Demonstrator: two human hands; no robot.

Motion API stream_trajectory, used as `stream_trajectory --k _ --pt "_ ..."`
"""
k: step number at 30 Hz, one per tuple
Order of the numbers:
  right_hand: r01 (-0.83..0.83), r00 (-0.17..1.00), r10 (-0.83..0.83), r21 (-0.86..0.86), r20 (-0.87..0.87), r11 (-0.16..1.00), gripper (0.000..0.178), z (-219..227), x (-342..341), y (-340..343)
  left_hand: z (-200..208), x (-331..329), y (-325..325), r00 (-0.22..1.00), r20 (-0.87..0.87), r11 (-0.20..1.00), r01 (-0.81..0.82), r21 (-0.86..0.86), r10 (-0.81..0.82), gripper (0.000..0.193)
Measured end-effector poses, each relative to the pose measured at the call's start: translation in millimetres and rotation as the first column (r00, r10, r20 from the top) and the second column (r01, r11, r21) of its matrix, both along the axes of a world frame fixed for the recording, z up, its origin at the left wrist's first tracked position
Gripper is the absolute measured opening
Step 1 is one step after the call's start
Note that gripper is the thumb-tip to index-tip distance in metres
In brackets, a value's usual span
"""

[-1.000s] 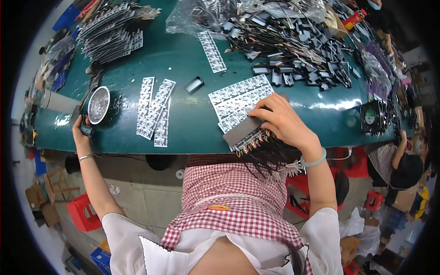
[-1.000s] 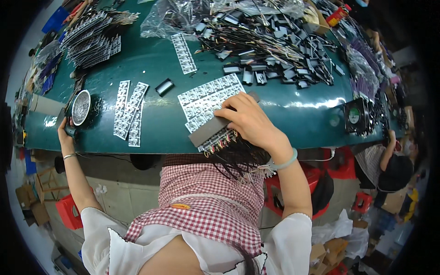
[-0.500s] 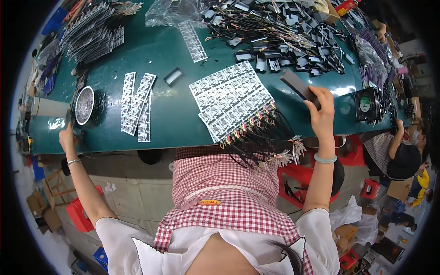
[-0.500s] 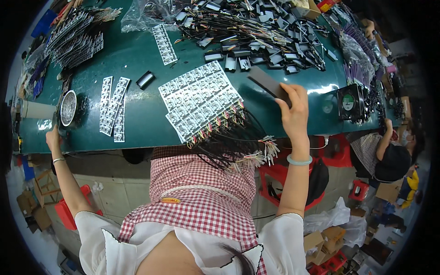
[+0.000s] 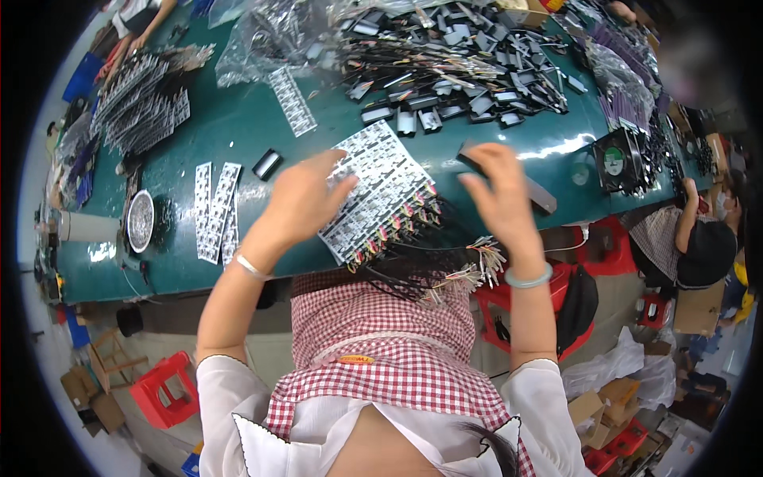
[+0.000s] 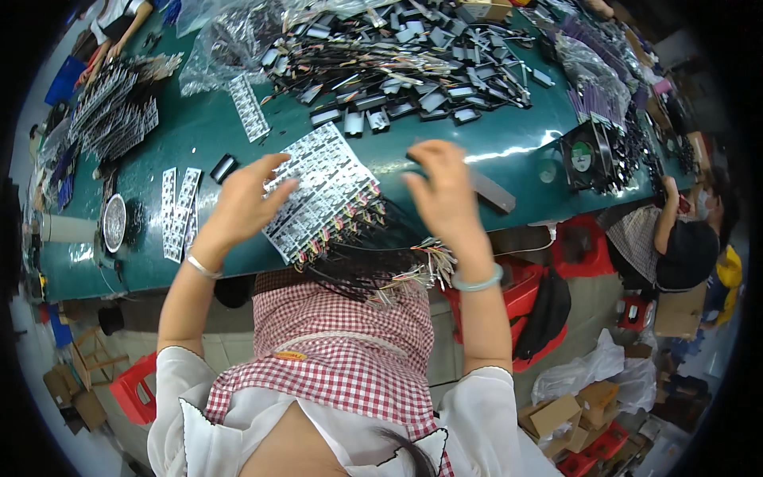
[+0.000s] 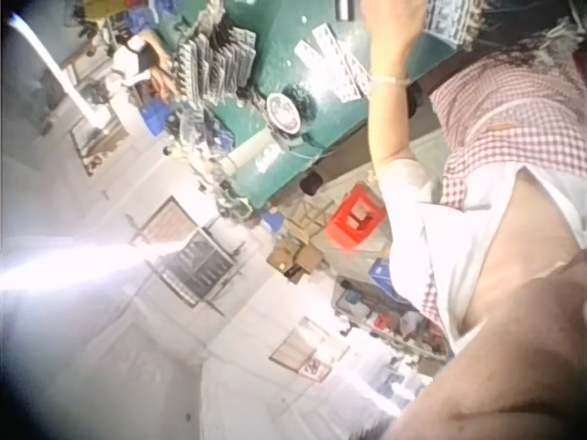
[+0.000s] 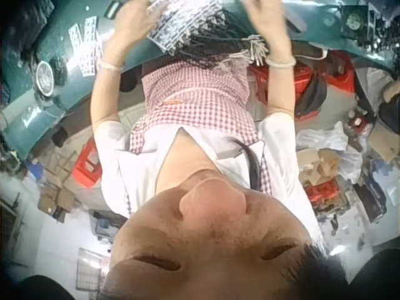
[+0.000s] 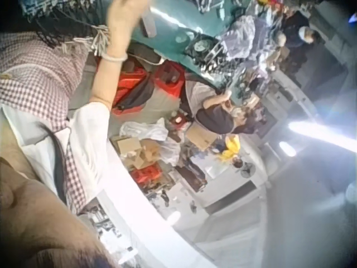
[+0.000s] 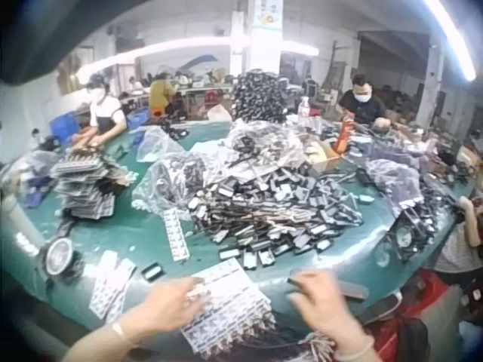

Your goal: Connecting wiring harnesses to LED circuit board strips using a heat gun.

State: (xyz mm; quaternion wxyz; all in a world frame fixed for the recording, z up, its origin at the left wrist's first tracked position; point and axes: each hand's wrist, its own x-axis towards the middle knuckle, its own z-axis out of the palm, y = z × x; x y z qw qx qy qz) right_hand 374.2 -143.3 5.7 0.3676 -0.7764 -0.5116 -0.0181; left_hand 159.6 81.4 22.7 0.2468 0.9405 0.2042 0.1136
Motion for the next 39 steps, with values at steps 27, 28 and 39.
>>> stream_trajectory --k 27,28,39 --pt "-0.157 0.541 0.308 0.266 -0.783 0.951 0.020 0 -59 36 17 23 -21 0.999 -0.005 0.843 0.023 -0.538 -0.031 0.036" --pt "-0.168 0.553 0.295 0.243 -0.779 0.955 0.019 9 -58 30 16 20 -19 0.990 0.093 0.798 0.137 -0.587 -0.101 0.034" --pt "-0.273 0.474 0.304 0.190 -0.827 0.943 0.025 46 -68 8 40 14 -43 0.926 0.260 0.674 0.378 -0.635 -0.275 0.032"
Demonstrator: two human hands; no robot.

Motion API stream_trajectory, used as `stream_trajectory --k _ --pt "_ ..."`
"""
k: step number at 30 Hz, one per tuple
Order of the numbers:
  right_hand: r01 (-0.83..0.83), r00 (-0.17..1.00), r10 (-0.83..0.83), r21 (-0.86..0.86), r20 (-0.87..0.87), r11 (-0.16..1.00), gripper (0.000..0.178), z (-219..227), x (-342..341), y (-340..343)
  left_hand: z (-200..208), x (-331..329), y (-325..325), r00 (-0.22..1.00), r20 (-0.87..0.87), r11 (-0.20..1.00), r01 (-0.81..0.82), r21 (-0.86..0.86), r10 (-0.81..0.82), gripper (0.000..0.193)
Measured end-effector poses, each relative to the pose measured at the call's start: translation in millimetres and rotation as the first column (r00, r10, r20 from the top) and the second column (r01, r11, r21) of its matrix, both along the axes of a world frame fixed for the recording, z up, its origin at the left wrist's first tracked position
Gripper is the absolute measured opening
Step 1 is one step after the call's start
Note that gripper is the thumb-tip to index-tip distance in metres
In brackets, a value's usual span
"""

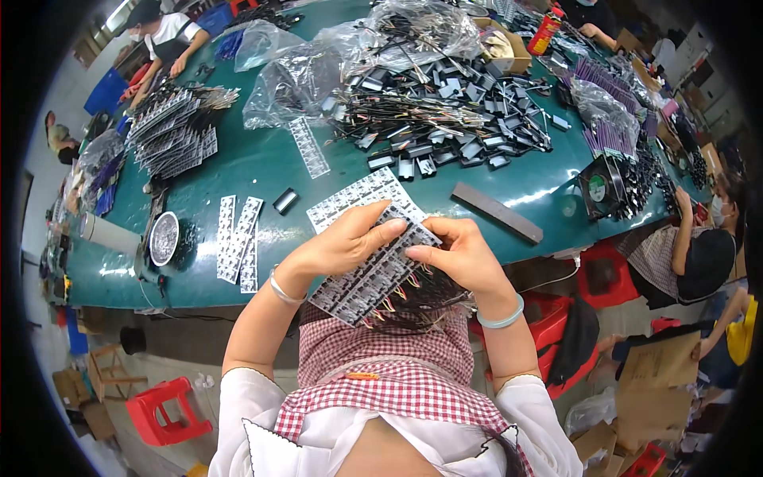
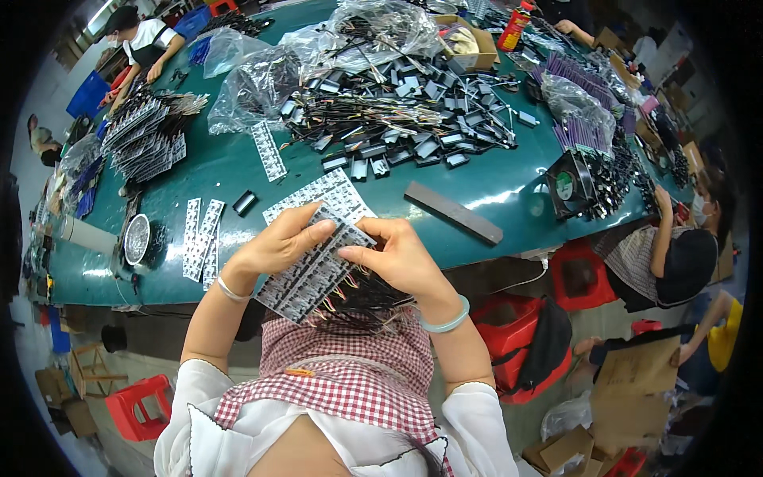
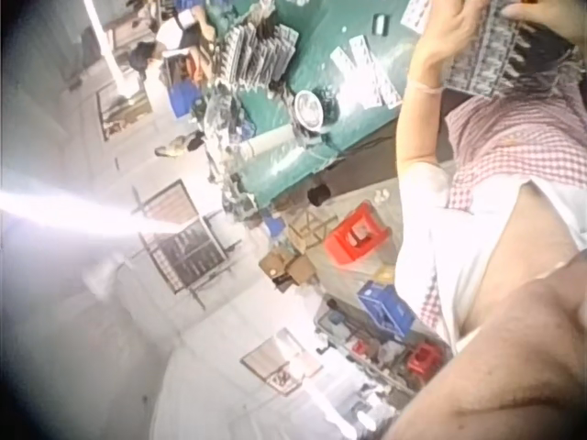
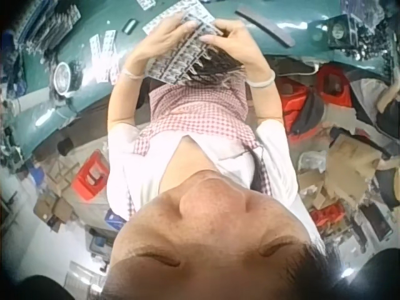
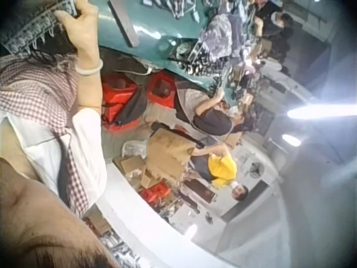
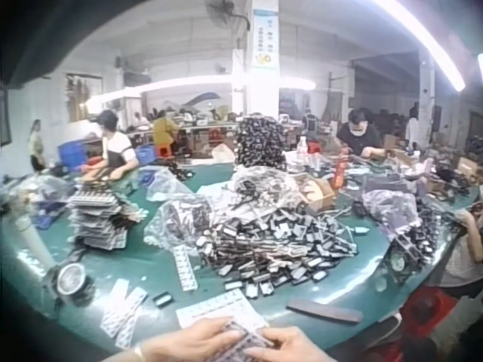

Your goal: Connecting wiring harnesses to LED circuit board strips using a heat gun.

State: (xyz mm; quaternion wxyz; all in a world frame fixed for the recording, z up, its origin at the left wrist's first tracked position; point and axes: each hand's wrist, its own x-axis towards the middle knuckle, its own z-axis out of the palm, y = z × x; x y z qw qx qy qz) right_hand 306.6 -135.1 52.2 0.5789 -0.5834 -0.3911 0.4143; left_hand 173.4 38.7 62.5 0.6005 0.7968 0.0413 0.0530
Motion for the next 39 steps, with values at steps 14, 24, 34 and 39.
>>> stream_trajectory --k 14,24,34,39 --pt "-0.045 0.990 0.048 -0.026 0.130 0.999 0.020 18 5 -8 -54 -1 -18 0.998 -0.039 0.793 -0.070 -0.605 0.058 0.035" --pt "-0.034 0.996 0.028 -0.066 -0.083 0.997 0.015 -3 10 -2 -24 11 -13 0.993 0.030 0.993 -0.115 0.032 0.114 0.041" --pt "-0.012 0.999 0.008 -0.094 -0.048 0.996 0.014 -2 11 7 -38 16 -13 0.976 0.145 0.984 -0.172 0.055 0.162 0.045" --pt "0.042 0.995 -0.051 -0.105 -0.089 0.994 0.012 -9 13 12 -27 18 -23 0.962 0.063 0.918 -0.272 0.289 0.265 0.039"
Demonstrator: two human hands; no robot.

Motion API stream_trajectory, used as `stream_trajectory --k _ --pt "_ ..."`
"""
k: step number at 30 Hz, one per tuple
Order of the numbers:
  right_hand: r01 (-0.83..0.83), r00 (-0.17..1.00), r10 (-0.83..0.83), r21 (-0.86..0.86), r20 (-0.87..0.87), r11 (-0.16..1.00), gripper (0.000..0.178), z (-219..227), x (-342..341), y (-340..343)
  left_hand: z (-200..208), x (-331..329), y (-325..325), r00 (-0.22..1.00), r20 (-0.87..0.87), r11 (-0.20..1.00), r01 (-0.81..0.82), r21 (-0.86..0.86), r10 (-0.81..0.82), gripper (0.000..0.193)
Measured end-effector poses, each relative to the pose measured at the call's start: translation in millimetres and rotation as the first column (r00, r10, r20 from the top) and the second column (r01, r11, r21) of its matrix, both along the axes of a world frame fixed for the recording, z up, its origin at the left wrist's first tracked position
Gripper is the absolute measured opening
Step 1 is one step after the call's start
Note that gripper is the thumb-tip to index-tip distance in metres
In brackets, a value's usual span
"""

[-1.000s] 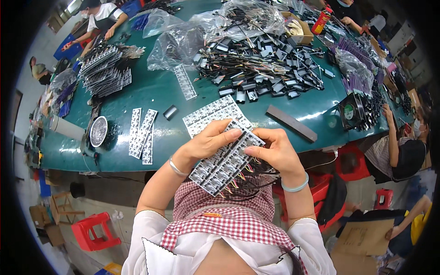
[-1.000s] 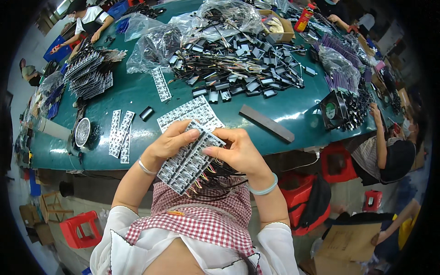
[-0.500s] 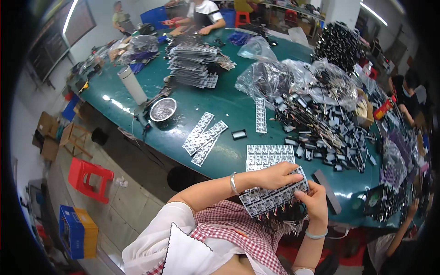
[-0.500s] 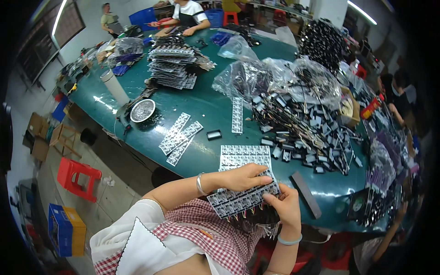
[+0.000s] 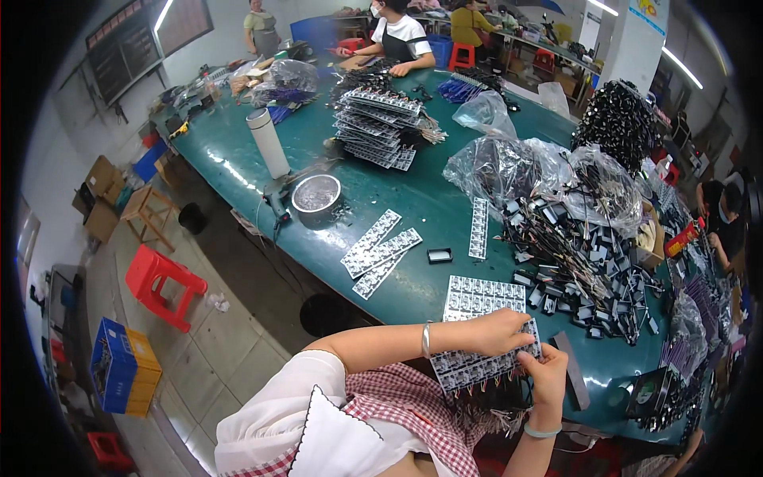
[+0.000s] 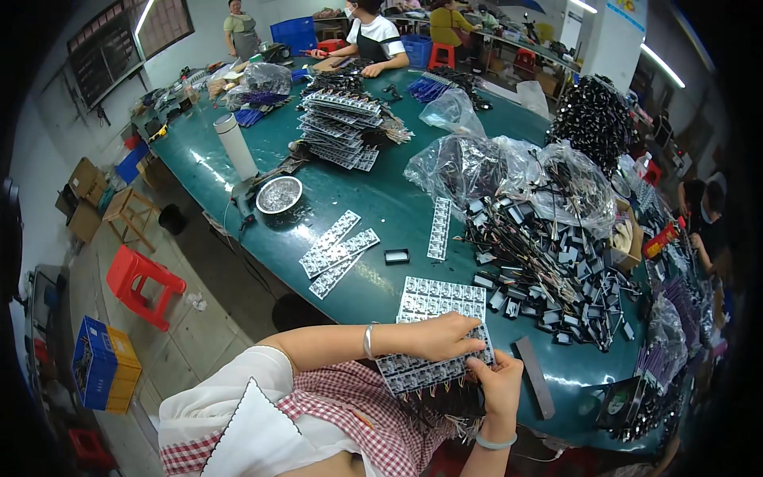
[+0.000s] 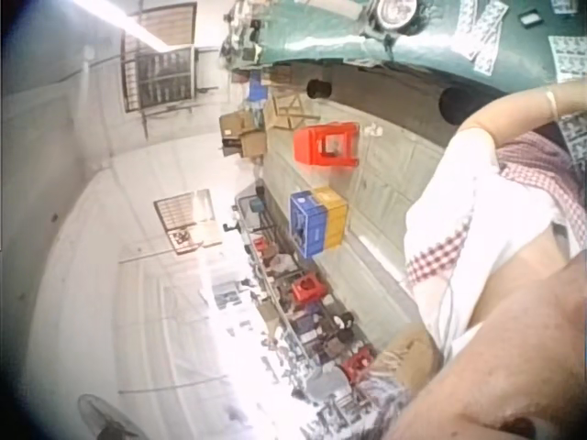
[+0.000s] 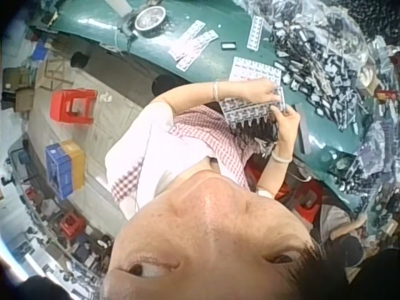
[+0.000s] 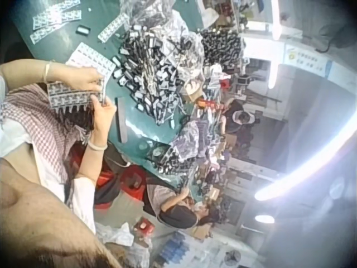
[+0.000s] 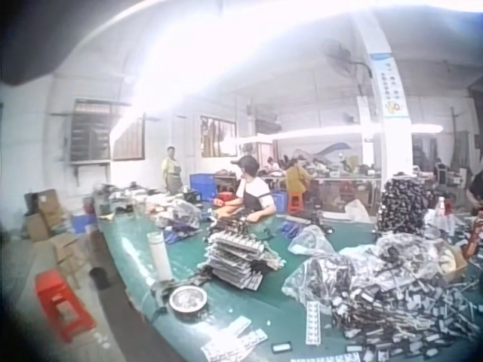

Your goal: Connecting wiring harnesses to LED circuit board strips using a heat gun.

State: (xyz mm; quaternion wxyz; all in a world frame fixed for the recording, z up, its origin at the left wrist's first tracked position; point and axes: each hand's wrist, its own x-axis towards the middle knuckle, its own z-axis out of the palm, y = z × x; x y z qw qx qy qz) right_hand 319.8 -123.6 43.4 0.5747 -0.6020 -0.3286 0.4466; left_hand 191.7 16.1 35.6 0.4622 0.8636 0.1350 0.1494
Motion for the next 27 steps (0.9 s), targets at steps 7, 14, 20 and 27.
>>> stream_trajectory --k 7,14,20,27 --pt "-0.024 1.000 0.024 -0.009 0.016 1.000 0.009 -15 12 3 3 2 -16 0.994 -0.064 0.956 -0.072 0.283 0.093 0.029" --pt "-0.006 0.996 0.007 -0.004 0.084 1.000 0.014 -13 14 0 4 5 -20 0.993 -0.113 0.873 0.030 0.487 0.028 0.028" --pt "-0.100 0.995 0.101 0.096 -0.008 0.990 0.021 4 13 -12 -5 1 -4 0.977 0.186 0.962 0.147 -0.229 -0.105 0.036" --pt "-0.102 0.994 0.105 0.071 -0.039 0.992 0.018 14 15 -17 -5 5 -15 0.965 0.250 0.927 0.162 -0.339 -0.077 0.032"
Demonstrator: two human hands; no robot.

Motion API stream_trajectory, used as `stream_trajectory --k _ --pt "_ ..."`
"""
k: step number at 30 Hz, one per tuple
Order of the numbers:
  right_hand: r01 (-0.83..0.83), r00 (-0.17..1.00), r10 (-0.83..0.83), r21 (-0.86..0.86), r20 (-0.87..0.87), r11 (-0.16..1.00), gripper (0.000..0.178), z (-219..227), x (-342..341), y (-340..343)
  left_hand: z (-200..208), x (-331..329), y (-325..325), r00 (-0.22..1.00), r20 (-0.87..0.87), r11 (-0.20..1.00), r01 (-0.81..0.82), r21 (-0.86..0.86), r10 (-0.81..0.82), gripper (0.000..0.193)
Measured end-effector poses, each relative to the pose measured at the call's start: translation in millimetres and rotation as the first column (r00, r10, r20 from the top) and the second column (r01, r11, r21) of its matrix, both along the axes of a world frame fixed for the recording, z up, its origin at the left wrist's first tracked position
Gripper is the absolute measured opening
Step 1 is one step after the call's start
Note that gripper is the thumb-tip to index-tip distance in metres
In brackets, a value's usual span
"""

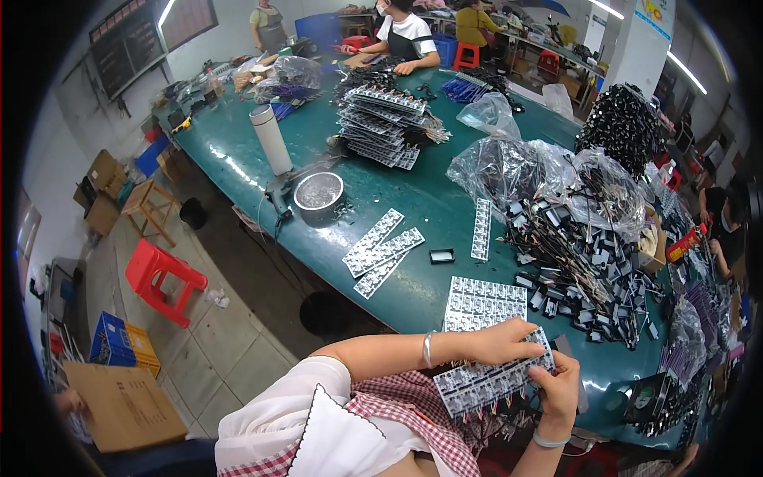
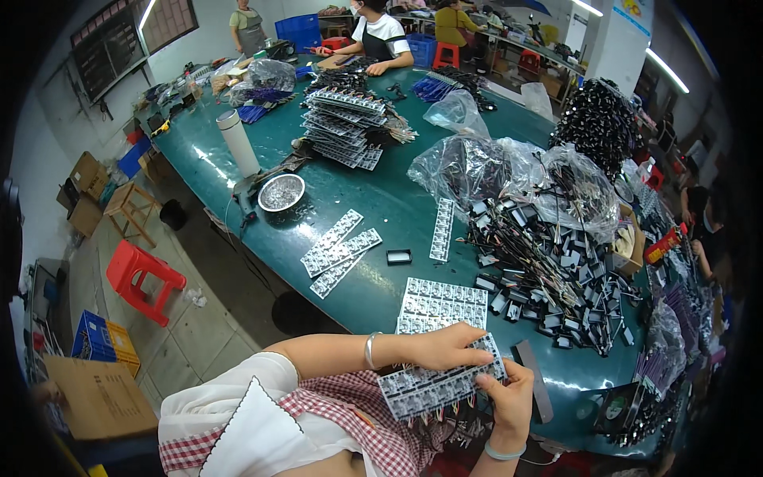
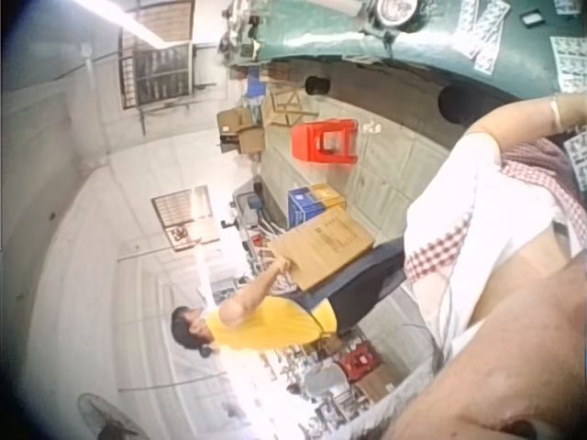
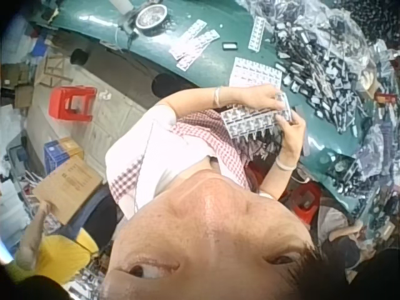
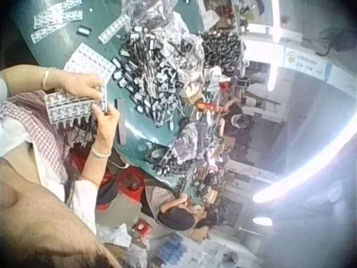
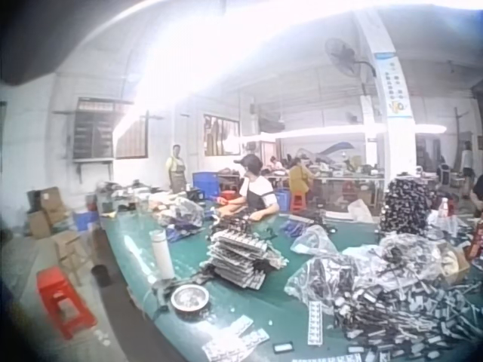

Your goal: Connecting wiring harnesses to LED circuit board strips using a heat gun.

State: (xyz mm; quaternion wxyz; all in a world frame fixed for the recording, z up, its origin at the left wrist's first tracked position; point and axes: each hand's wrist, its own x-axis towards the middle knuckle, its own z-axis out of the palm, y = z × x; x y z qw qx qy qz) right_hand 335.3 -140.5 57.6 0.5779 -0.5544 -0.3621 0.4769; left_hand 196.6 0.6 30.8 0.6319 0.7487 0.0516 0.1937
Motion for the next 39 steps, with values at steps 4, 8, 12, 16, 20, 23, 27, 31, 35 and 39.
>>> stream_trajectory --k 4,8,12,16,20,23,27,31,35,39 --pt "0.047 0.990 -0.037 -0.071 0.136 0.996 0.015 -18 8 2 13 2 -7 0.978 -0.122 0.824 -0.073 0.561 0.169 0.033" --pt "0.067 0.995 -0.065 -0.025 0.080 0.997 0.014 -16 5 1 15 8 -2 0.966 -0.225 0.921 -0.036 0.387 0.132 0.039" --pt "0.055 0.997 -0.054 0.013 -0.046 0.998 0.016 -20 13 -1 7 7 9 0.988 -0.155 0.998 -0.006 0.068 0.017 0.042" --pt "0.096 0.995 -0.096 -0.013 0.001 0.995 0.022 -21 22 -6 8 -15 4 0.987 -0.162 0.971 0.017 0.239 0.023 0.038" --pt "-0.021 0.988 0.023 0.013 -0.153 1.000 0.031 -23 24 -10 19 -25 1 0.995 -0.088 0.980 0.054 0.191 -0.038 0.036" --pt "-0.094 0.990 0.094 0.002 -0.107 0.996 0.033 -21 18 -10 20 -24 -1 0.995 -0.086 0.977 0.064 0.205 -0.047 0.037" --pt "-0.101 0.989 0.099 -0.015 -0.112 0.995 0.037 -15 16 -10 13 -21 2 0.996 -0.061 0.980 0.076 0.181 -0.066 0.037" --pt "-0.114 0.986 0.113 0.000 -0.125 0.994 0.038 -7 13 -18 8 -20 -1 0.980 -0.039 0.981 0.191 -0.046 -0.193 0.033" --pt "-0.145 0.984 0.146 0.019 -0.106 0.989 0.035 7 13 -23 -9 -10 -16 0.926 0.212 0.703 0.376 -0.603 -0.313 0.028" --pt "-0.093 0.989 0.085 -0.059 -0.122 0.994 0.026 2 12 -19 -4 -11 -10 0.952 0.096 0.834 0.303 -0.461 -0.292 0.030"
